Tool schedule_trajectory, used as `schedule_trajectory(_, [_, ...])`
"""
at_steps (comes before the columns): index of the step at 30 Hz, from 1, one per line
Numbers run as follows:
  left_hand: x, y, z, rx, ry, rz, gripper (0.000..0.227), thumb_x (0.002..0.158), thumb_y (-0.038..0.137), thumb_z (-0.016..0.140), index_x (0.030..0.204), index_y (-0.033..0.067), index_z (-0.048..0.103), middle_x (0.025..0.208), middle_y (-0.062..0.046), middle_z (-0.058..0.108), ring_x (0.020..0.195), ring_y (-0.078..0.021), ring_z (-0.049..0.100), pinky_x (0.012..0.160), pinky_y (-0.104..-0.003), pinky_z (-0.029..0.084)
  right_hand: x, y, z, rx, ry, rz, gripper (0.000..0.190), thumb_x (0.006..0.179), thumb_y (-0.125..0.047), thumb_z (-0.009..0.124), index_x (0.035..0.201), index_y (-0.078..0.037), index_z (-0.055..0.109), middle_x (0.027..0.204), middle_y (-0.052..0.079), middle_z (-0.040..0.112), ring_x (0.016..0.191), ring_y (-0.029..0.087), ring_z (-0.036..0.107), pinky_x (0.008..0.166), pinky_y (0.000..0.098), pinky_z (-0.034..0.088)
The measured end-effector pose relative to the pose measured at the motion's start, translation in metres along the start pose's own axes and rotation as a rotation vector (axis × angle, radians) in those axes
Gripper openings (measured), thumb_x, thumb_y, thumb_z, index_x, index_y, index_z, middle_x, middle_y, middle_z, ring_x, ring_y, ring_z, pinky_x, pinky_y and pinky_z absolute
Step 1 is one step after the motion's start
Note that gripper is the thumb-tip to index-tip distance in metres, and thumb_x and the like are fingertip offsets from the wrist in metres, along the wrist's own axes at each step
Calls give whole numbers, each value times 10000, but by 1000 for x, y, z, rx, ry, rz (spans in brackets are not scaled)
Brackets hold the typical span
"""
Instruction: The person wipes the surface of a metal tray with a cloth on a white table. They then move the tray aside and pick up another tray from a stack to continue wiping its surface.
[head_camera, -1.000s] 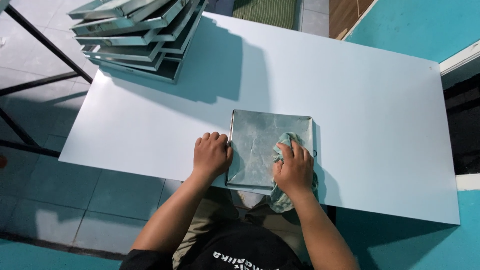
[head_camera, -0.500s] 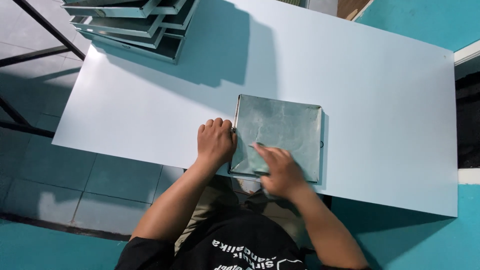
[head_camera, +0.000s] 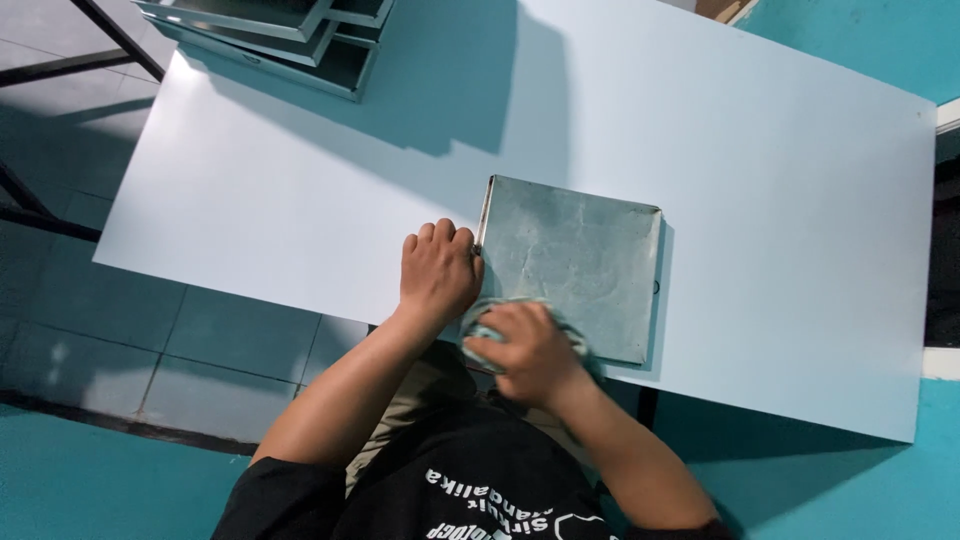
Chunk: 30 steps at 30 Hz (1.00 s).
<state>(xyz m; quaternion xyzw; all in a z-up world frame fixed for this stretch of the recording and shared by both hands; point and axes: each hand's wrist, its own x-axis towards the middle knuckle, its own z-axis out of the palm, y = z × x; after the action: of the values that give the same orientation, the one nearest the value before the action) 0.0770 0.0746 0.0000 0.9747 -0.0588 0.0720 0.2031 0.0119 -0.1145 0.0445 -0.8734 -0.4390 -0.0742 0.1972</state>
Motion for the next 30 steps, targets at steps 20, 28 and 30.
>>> schedule_trajectory(20, [5,17,-39,103,-203,79,290,959,301,537,1079,141,747,1404,-85,586,1363,-321,454,972,-439,400,-118,93,-70,92,-61,521,514,645,-34,632,1021,-320,835,1180,35,734,1134,351,675,964,500,517])
schedule_trajectory(28, [6,21,-45,22,-245,92,298,929,290,547,1063,103,737,1527,-105,536,1450,-354,412,1021,-497,382,-17,20,-25,81,19,260,443,604,-80,600,947,-282,795,1089,8,725,1060,317,686,785,447,503])
schedule_trajectory(30, [7,21,-44,27,-247,82,309,932,293,528,1071,101,726,1544,-109,520,1463,-348,395,1032,-495,363,-13,25,-33,112,-73,352,425,655,-70,666,1008,-264,803,1128,60,743,1099,355,681,911,503,514])
